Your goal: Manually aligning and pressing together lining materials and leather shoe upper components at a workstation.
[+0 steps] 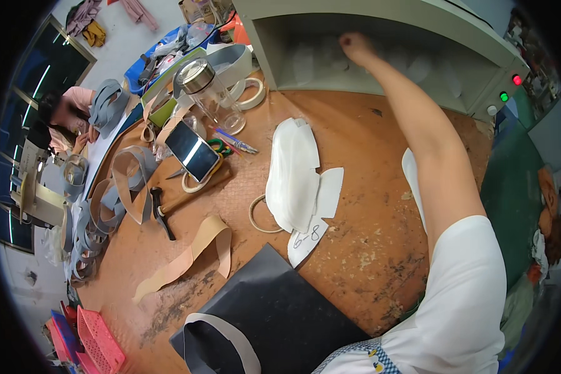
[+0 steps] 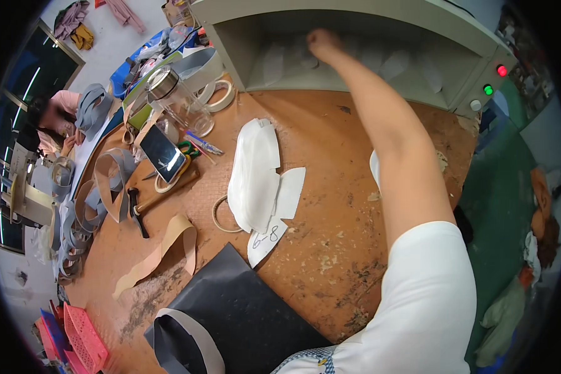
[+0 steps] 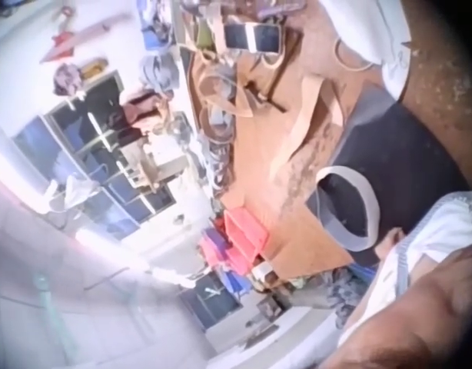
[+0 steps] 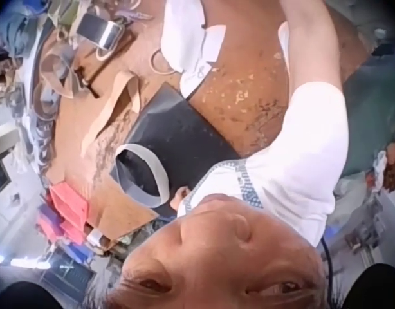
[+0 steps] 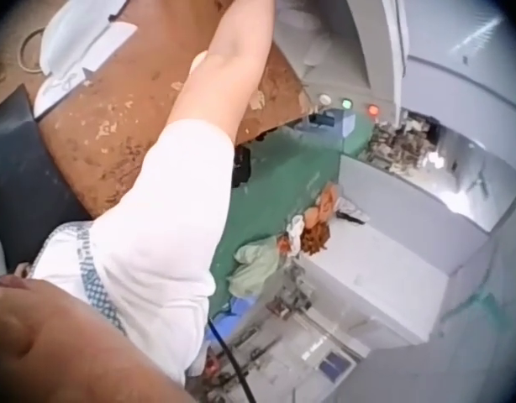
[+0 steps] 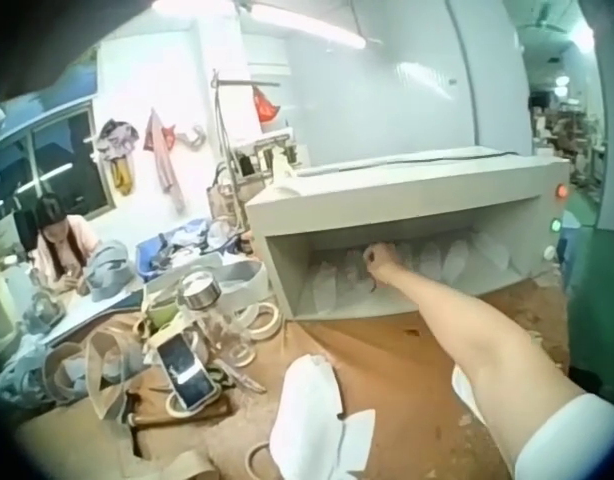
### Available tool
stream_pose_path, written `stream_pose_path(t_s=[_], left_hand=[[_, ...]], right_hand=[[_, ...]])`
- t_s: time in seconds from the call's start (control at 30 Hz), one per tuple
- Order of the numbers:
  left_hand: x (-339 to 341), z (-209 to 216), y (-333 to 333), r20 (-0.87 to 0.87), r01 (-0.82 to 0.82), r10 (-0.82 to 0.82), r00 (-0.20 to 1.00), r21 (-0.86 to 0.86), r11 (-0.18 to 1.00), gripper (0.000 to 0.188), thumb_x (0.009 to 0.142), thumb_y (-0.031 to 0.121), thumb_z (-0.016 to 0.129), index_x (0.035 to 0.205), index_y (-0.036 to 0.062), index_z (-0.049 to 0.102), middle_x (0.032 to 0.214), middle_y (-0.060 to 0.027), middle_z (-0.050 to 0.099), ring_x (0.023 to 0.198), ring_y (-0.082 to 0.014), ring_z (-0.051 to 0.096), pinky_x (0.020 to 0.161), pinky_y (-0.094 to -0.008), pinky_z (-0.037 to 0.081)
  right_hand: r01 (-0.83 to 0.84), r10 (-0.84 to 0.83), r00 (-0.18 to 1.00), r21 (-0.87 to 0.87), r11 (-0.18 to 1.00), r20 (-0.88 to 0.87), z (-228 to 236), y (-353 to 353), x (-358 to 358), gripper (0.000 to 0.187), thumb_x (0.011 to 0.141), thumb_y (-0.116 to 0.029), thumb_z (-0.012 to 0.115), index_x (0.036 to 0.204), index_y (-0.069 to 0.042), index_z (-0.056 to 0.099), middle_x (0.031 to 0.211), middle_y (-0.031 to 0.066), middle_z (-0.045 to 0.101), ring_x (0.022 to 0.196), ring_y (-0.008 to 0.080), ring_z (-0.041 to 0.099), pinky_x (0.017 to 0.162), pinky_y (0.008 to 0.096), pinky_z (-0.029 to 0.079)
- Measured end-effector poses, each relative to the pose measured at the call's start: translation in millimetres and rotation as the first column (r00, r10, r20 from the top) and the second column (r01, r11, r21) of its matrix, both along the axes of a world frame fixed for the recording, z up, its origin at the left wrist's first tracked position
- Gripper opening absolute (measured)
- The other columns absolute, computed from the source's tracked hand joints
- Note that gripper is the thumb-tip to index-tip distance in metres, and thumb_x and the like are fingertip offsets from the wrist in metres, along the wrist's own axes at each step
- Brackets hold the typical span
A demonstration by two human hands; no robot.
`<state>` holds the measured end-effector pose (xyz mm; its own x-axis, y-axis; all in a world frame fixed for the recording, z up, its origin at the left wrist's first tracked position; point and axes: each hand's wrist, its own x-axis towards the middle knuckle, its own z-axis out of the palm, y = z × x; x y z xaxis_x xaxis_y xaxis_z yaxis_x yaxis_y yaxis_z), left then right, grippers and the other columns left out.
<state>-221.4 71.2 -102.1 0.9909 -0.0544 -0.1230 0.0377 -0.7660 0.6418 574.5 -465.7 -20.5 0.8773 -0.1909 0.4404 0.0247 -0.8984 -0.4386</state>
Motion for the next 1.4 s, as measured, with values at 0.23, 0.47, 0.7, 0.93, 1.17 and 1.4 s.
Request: stream_pose_path(t_s=[0.23,0.47,0.7,0.93,1.17,1.4], left_hand=[[13.8,-17.4,-4.9,-0.060,0.057,-0.063,0.996,-0.104,0.993,0.031,0.083,0.022,0.079,0.108,0.0099,0.065,0.074,-0.0036,0.066,0.062,-0.0159,0.065,0.055,-0.0295,0.052],[58.8,40.5,-77.2,0.133,-0.078,-0.009,0.991,0.632,0.771,0.016,0.076,0.012,0.078,0.089,0.0143,0.069,0.055,-0.0063,0.059,0.046,-0.0212,0.059,0.046,-0.0342,0.048],[80.1,67.0,-93.1,0.368,-0.255,0.140,0.919,0.284,0.925,0.013,0.078,0.013,0.077,0.088,0.0141,0.069,0.053,-0.0059,0.058,0.045,-0.0208,0.059,0.046,-0.0346,0.049],[63.6,46.5,-81.5,0.341,-0.286,0.195,0.920,0.241,0.928,0.015,0.078,0.013,0.078,0.090,0.0139,0.069,0.057,-0.0050,0.062,0.047,-0.0200,0.062,0.048,-0.0323,0.051],[-28.8,-105.5,-0.8,0.064,-0.482,0.485,0.872,0.275,0.832,0.015,0.078,0.013,0.078,0.090,0.0128,0.069,0.057,-0.0053,0.062,0.046,-0.0195,0.061,0.047,-0.0325,0.050],[67.7,52.9,-78.4,0.281,-0.266,0.223,0.933,0.126,0.956,0.016,0.082,0.015,0.076,0.096,0.0123,0.068,0.059,-0.0051,0.063,0.048,-0.0163,0.061,0.047,-0.0303,0.050]], right_hand=[[-0.053,0.002,0.988,-0.327,0.944,-0.156,-3.7,-78.2,-89.8,0.017,0.088,-0.020,0.063,0.100,-0.014,0.073,0.098,0.0111,0.072,0.089,0.0325,0.069,0.078,0.0420,0.055],[-0.304,0.200,0.952,-0.769,0.563,-0.230,-22.0,-85.9,-80.1,0.015,0.084,-0.008,0.056,0.092,-0.002,0.067,0.095,0.0184,0.066,0.095,0.0341,0.067,0.079,0.0442,0.055],[-0.285,0.237,0.956,-0.753,0.593,-0.175,-16.0,-56.1,-88.5,0.015,0.086,-0.012,0.058,0.090,-0.003,0.069,0.091,0.0163,0.069,0.088,0.0345,0.069,0.077,0.0450,0.056],[-0.290,0.200,0.956,-0.785,0.547,-0.214,-5.5,-54.1,-87.6,0.015,0.085,-0.007,0.057,0.095,-0.003,0.067,0.091,0.0158,0.071,0.088,0.0342,0.070,0.077,0.0442,0.056],[-0.235,0.241,0.966,-0.704,0.670,-0.093,-6.8,-65.7,-89.2,0.023,0.084,-0.004,0.055,0.105,-0.005,0.066,0.092,0.0163,0.070,0.089,0.0356,0.069,0.075,0.0462,0.056],[0.069,0.000,0.976,-0.311,0.948,0.217,26.4,-31.0,-108.4,0.021,0.091,-0.012,0.056,0.108,-0.013,0.068,0.091,0.0121,0.073,0.085,0.0330,0.071,0.074,0.0449,0.057]])
